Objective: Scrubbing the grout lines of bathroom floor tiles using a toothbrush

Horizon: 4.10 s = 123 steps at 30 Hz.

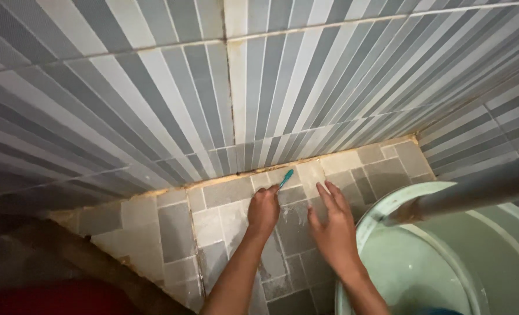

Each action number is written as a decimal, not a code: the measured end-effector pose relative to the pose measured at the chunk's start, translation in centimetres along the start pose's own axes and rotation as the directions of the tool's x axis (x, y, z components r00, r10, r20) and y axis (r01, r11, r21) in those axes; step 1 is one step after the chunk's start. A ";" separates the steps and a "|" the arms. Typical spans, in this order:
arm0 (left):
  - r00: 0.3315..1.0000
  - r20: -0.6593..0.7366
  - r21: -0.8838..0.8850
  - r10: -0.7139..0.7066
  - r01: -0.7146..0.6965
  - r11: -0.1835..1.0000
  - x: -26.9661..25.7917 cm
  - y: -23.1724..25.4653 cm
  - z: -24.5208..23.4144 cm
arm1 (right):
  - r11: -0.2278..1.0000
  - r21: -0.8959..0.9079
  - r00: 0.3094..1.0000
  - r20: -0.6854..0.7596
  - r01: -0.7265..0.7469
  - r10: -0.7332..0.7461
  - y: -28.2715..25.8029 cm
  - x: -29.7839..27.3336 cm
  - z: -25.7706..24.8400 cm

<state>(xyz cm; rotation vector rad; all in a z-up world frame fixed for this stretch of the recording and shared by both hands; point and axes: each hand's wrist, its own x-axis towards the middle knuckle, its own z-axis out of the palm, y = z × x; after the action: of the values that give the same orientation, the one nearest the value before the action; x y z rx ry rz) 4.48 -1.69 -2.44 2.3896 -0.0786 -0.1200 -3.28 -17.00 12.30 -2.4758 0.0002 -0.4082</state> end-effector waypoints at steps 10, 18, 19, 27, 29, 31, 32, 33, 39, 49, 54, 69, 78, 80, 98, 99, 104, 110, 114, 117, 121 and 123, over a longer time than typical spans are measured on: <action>0.999 0.026 0.043 0.036 -0.037 0.998 -2.3 -1.4 -2.3 | 1.000 0.011 1.000 -0.001 -0.014 0.014 -0.3 0.0 -0.2; 0.996 -0.079 -0.016 0.042 -0.043 0.999 -0.3 -1.7 -2.3 | 0.996 -0.004 0.995 0.034 -0.093 0.093 0.2 0.1 0.2; 0.998 -0.070 -0.013 0.003 -0.004 1.000 -1.2 -2.4 -3.0 | 0.999 0.002 0.999 0.009 -0.039 0.039 0.5 0.1 0.3; 0.997 -0.074 -0.019 -0.036 0.035 0.999 -3.3 -3.2 -4.1 | 1.000 0.028 1.000 -0.004 -0.004 0.005 -0.4 0.0 -0.2; 0.993 -0.050 0.019 0.110 -0.109 0.994 -0.9 -1.2 -3.9 | 0.998 0.016 0.997 0.030 -0.068 0.068 -0.5 0.0 -0.2; 0.991 -0.052 0.077 0.125 -0.121 0.990 2.0 -0.7 -2.2 | 0.997 0.001 0.996 0.032 -0.082 0.082 -0.5 0.3 -0.3; 0.990 -0.052 0.140 0.134 -0.126 0.982 3.1 -0.6 -1.3 | 0.995 -0.007 0.994 0.040 -0.096 0.097 -0.5 0.2 -0.2; 0.990 -0.050 0.138 0.132 -0.124 0.983 3.2 -0.9 -1.5 | 0.995 -0.009 0.994 0.043 -0.098 0.098 -0.4 0.1 -0.2; 0.998 0.000 0.181 -0.070 0.069 0.981 -0.5 -3.1 -5.2 | 0.993 -0.017 0.992 0.035 -0.118 0.118 -2.4 0.9 -1.0; 0.997 0.053 0.240 -0.049 0.035 0.970 3.7 -2.8 -2.8 | 0.986 0.018 0.986 0.047 -0.163 0.162 -3.5 1.3 -1.8; 0.991 0.041 0.003 -0.130 0.130 0.991 0.4 -4.3 -7.1 | 0.985 0.016 0.984 0.051 -0.172 0.171 -3.4 1.0 -1.7; 0.971 0.120 0.014 -0.209 0.209 0.978 1.9 -4.6 -6.2 | 0.992 -0.019 0.991 0.051 -0.126 0.127 -3.0 1.1 -1.5; 0.935 0.124 -0.133 -0.332 0.347 0.928 -1.5 -0.8 -6.3 | 0.985 0.010 0.982 0.079 -0.173 0.172 -3.7 1.3 -2.1; 0.947 0.098 -0.102 -0.307 0.317 0.943 -0.4 -0.5 -6.5 | 0.985 -0.008 0.982 0.076 -0.171 0.171 -3.3 1.0 -1.8; 0.828 0.192 -0.252 -0.527 0.560 0.789 0.2 -2.1 -1.2 | 0.983 0.053 0.982 0.073 -0.178 0.174 -4.9 1.1 -2.9; 0.830 0.194 -0.253 -0.523 0.557 0.791 -1.6 -0.3 -2.7 | 0.982 0.051 0.982 0.070 -0.179 0.176 -5.3 1.1 -3.2; 0.939 0.091 -0.313 -0.331 0.343 0.886 -9.1 -0.4 -4.3 | 0.980 0.121 0.977 0.167 -0.155 0.134 -4.9 1.2 -2.9; 0.936 0.102 -0.293 -0.337 0.352 0.889 -6.5 -1.9 -0.8 | 0.942 0.234 0.940 0.296 -0.241 0.167 -5.5 1.6 -2.2; 0.899 0.128 -0.260 -0.419 0.438 0.861 -3.7 -2.8 0.3 | 0.883 0.217 0.875 0.359 -0.416 0.324 -8.4 2.3 -4.1; 0.961 0.004 -0.169 -0.276 0.273 0.947 -7.2 -3.0 -0.6 | 0.882 0.240 0.887 0.337 -0.406 0.317 -7.6 2.2 -4.1; 0.911 0.146 -0.219 -0.387 0.411 0.885 -12.7 -0.8 -4.2 | 0.905 0.291 0.934 0.268 -0.310 0.234 -6.6 1.5 -3.6; 0.887 0.156 -0.190 -0.434 0.458 0.868 -11.0 -1.0 -4.2 | 0.908 0.296 0.941 0.252 -0.297 0.226 -6.2 1.4 -3.2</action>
<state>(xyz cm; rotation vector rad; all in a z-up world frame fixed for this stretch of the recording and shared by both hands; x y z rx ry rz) -5.95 2.86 0.63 2.1340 0.4237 -0.4541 -3.48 -14.01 18.79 -2.1353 0.1640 -0.0200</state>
